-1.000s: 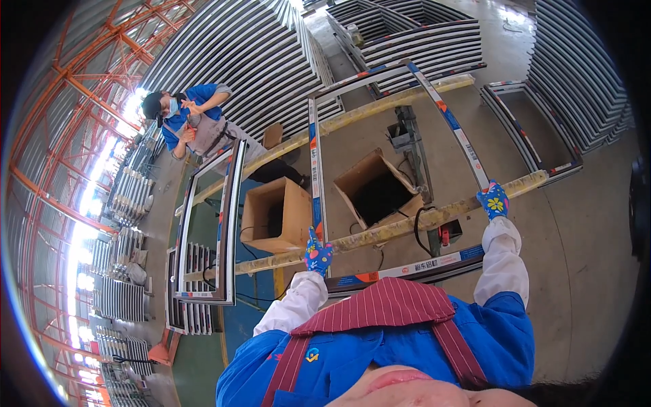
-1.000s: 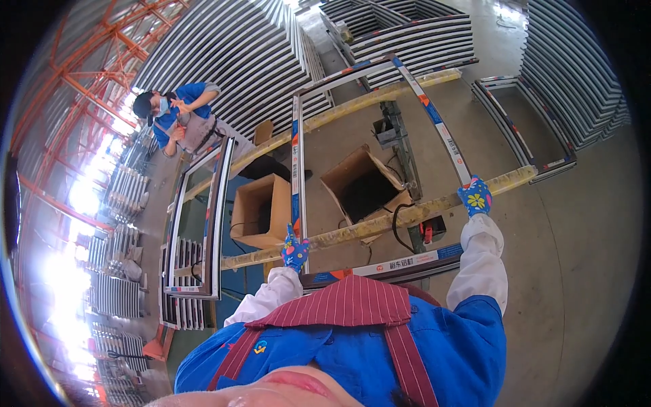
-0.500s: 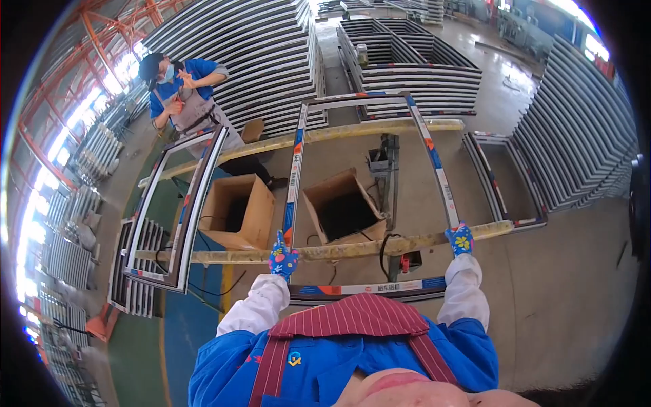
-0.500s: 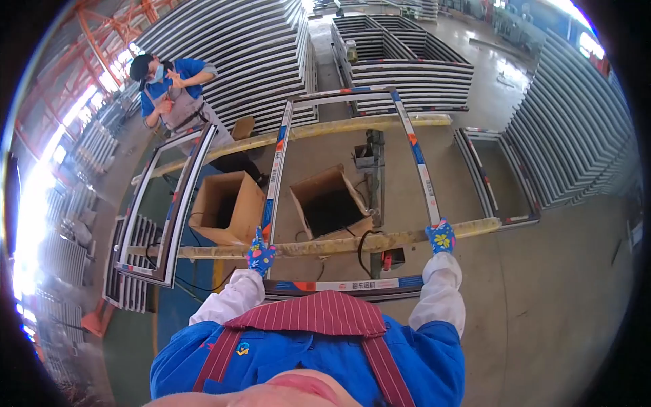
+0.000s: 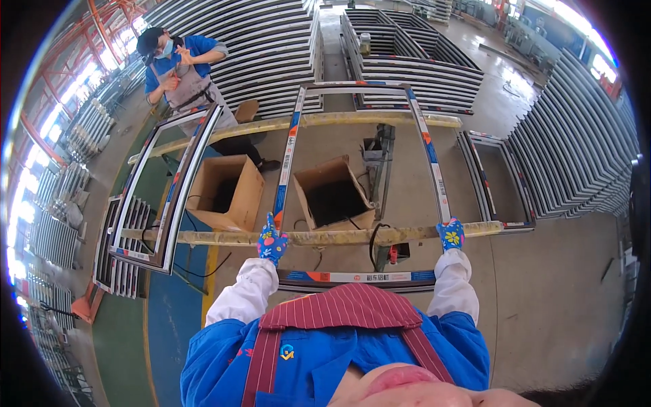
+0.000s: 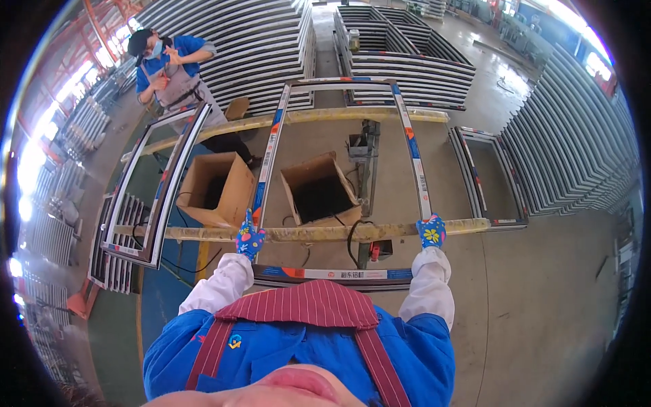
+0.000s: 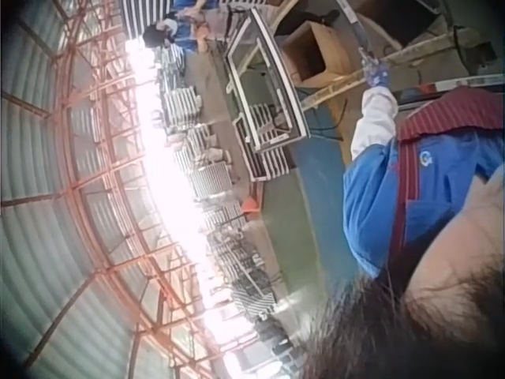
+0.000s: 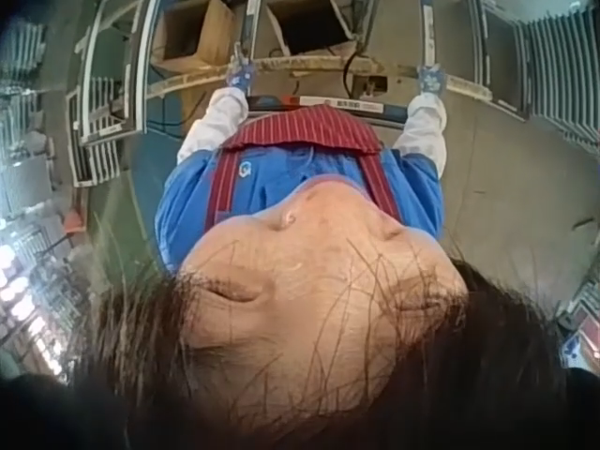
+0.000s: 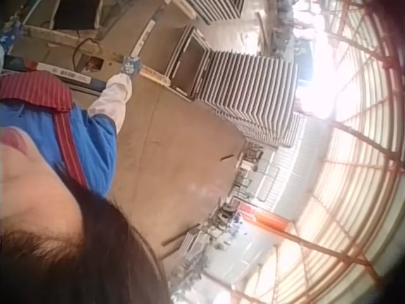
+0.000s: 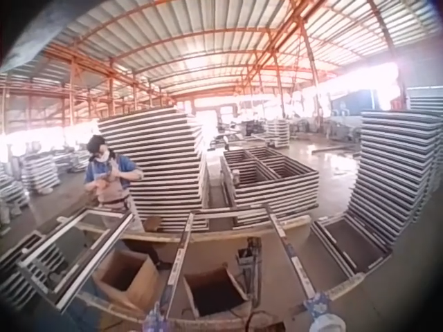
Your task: Moving large rectangular metal frames from a stack onto a processing line.
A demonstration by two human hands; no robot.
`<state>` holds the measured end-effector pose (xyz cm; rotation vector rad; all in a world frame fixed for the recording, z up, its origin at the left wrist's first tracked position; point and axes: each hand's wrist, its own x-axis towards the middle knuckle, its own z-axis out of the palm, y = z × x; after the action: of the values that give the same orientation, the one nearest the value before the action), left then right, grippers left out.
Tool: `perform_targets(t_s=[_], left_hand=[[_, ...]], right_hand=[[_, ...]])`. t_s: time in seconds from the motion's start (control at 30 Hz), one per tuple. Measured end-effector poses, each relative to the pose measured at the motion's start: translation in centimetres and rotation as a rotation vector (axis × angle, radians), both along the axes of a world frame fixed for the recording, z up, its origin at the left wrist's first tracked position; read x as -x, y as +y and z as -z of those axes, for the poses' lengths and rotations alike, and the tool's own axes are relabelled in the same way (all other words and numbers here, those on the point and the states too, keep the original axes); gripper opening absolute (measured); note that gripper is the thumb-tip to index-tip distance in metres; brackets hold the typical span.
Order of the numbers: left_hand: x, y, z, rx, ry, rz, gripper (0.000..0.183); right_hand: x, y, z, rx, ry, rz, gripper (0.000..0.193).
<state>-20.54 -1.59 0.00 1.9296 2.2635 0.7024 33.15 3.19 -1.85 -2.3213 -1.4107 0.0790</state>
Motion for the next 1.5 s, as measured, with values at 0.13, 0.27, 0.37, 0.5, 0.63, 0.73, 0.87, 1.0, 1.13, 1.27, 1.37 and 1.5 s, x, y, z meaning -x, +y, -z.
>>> perform_targets(t_s=[0.13, 0.27, 0.37, 0.5, 0.63, 0.73, 0.87, 1.0, 1.13, 1.27, 1.37, 1.5], left_hand=[[0.2, -0.5, -0.4, 0.032, -0.014, -0.034, 0.08], [-0.9, -0.7, -2.7, 0.197, -0.149, -0.056, 0.081], [-1.2, -0.7, -3.0, 0.173, -0.127, -0.045, 0.082], [-0.5, -0.8, -2.4, 0.137, -0.104, -0.054, 0.081], [-0.1, -0.6, -0.8, 0.006, 0.003, -0.024, 0.081], [-1.2, -0.5, -3.0, 0.202, -0.148, -0.045, 0.081], [-1.0, -0.9, -3.1, 0.221, -0.111, -0.064, 0.08], [-0.3, -0.5, -0.6, 0.012, 0.056, -0.025, 0.083], [-0.1, -0.3, -0.3, 0.041, 0.015, -0.027, 0.084], [-0.1, -0.5, -0.8, 0.035, 0.019, -0.025, 0.084], [-0.9, -0.7, -2.6, 0.184, -0.096, -0.055, 0.081], [-1.0, -0.7, -3.5, 0.249, -0.145, -0.081, 0.082]], right_hand=[[0.5, 0.4, -0.9, 0.022, 0.019, -0.036, 0.033], [0.4, 0.0, -1.1, -0.003, 0.019, -0.036, 0.04], [-0.3, 0.0, -0.4, -0.054, 0.035, -0.046, 0.043], [0.9, 0.1, -2.1, 0.011, 0.107, -0.055, 0.045], [0.8, 0.2, -2.4, 0.057, 0.156, -0.07, 0.048], [0.0, -0.2, -1.6, 0.027, 0.139, -0.053, 0.05], [0.8, -0.1, -2.5, 0.056, 0.148, -0.07, 0.052], [0.4, 0.0, -2.0, 0.054, 0.138, -0.065, 0.051], [0.1, 0.3, -1.1, 0.011, 0.049, -0.045, 0.039], [0.5, 0.4, -1.3, -0.008, 0.001, -0.048, 0.043], [0.2, 0.1, -0.7, -0.002, -0.05, -0.041, 0.041], [0.5, 0.3, -0.8, -0.002, -0.04, -0.055, 0.04]])
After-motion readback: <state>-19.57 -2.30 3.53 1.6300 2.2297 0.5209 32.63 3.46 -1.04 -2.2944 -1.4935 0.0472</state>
